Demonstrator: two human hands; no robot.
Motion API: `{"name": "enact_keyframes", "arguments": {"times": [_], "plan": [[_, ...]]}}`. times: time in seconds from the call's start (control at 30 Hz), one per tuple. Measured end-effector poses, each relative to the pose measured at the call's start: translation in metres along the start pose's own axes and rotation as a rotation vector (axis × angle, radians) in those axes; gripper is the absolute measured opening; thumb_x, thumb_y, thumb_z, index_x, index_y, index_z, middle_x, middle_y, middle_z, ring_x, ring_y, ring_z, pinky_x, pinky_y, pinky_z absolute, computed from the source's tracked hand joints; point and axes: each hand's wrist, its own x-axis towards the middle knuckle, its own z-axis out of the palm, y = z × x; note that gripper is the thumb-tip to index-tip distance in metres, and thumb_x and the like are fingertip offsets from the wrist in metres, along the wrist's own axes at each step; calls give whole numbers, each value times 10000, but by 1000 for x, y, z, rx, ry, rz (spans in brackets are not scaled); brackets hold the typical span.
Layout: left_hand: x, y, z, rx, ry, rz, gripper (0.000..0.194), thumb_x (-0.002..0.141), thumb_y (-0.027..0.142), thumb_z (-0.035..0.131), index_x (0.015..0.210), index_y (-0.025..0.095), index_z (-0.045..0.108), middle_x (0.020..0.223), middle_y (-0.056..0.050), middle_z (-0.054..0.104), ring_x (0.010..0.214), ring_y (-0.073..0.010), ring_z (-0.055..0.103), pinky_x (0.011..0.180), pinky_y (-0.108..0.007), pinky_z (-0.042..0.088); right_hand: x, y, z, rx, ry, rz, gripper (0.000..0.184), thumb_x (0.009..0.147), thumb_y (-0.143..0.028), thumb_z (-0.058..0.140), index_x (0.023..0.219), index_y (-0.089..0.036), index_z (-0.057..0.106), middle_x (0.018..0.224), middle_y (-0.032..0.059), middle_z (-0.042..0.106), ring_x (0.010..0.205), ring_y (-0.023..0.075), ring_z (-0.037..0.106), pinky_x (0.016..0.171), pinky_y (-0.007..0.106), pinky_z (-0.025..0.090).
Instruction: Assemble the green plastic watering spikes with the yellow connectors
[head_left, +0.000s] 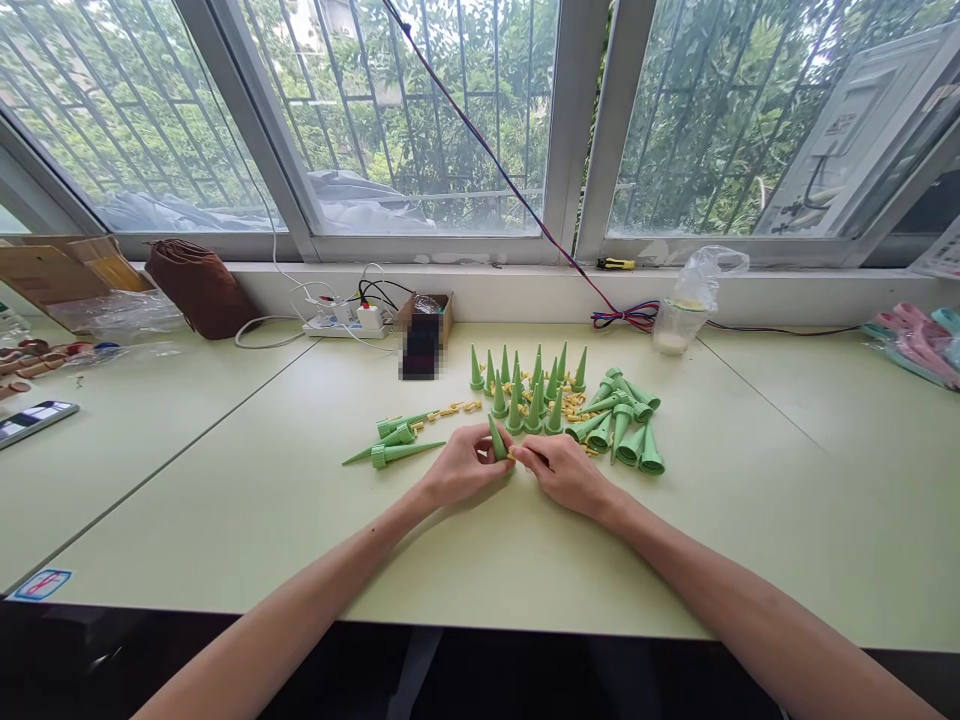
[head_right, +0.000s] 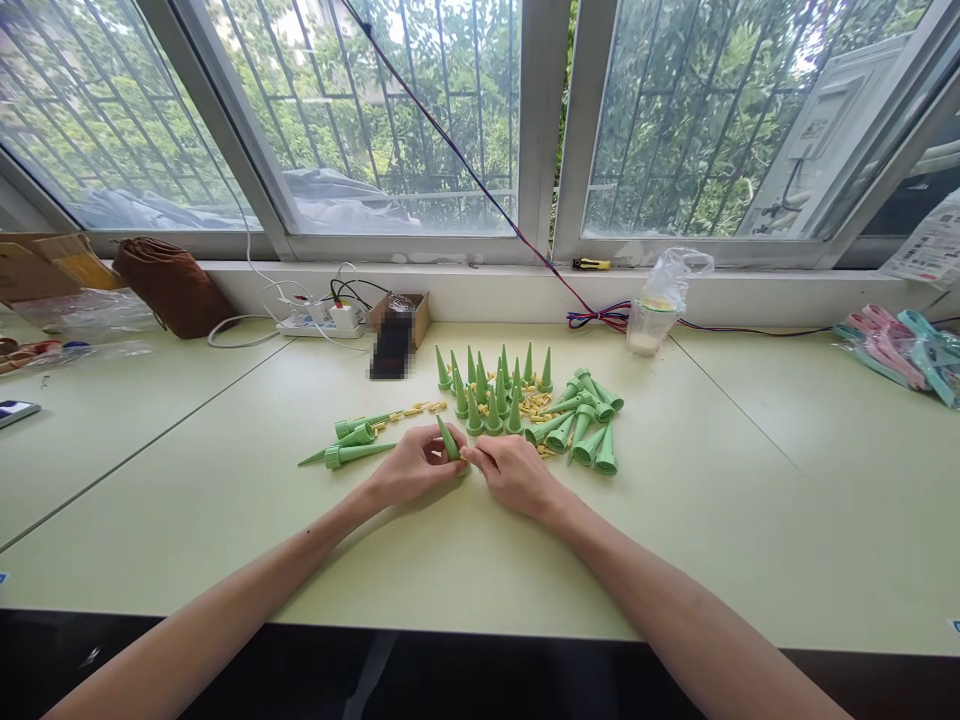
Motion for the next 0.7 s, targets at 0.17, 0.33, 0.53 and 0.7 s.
{"name": "enact_keyframes", "arguments": {"times": [0.17, 0.33, 0.53, 0.7], "plan": [[0, -3, 0, 28, 30, 24, 120, 752, 222, 646, 828, 137, 613, 670, 28, 516, 568, -78, 422, 540, -202, 402, 0, -1, 0, 27, 13, 24, 401, 993, -369, 445, 633, -193, 467, 582, -24, 474, 526, 114, 396, 536, 244, 287], [1, -4, 0, 66, 55, 45, 95, 746, 196, 634, 822, 139, 623, 711, 16, 555, 579, -78, 435, 544, -201, 401, 0, -3, -2, 54, 26, 9, 197, 939, -318, 549, 792, -188, 559, 686, -9, 578, 586, 123, 471, 573, 238, 344], [2, -3, 0, 89, 56, 50, 91, 742, 176, 616, 824, 136, 623, 708, 19, 553, 572, -72, 431, 538, -193, 400, 1, -3, -2, 51, 31, -1, 154, 914, -226, 560, 766, -186, 543, 698, -4, 573, 609, 127, 482, 582, 239, 348], [1, -5, 0, 132, 58, 56, 93, 736, 163, 604, 822, 135, 622, 702, 21, 562, 570, -71, 434, 531, -186, 401, 1, 1, 0, 73, 10, 13, 184, 916, -209, 550, 735, -191, 526, 683, -8, 567, 613, 130, 486, 587, 240, 346]]}}
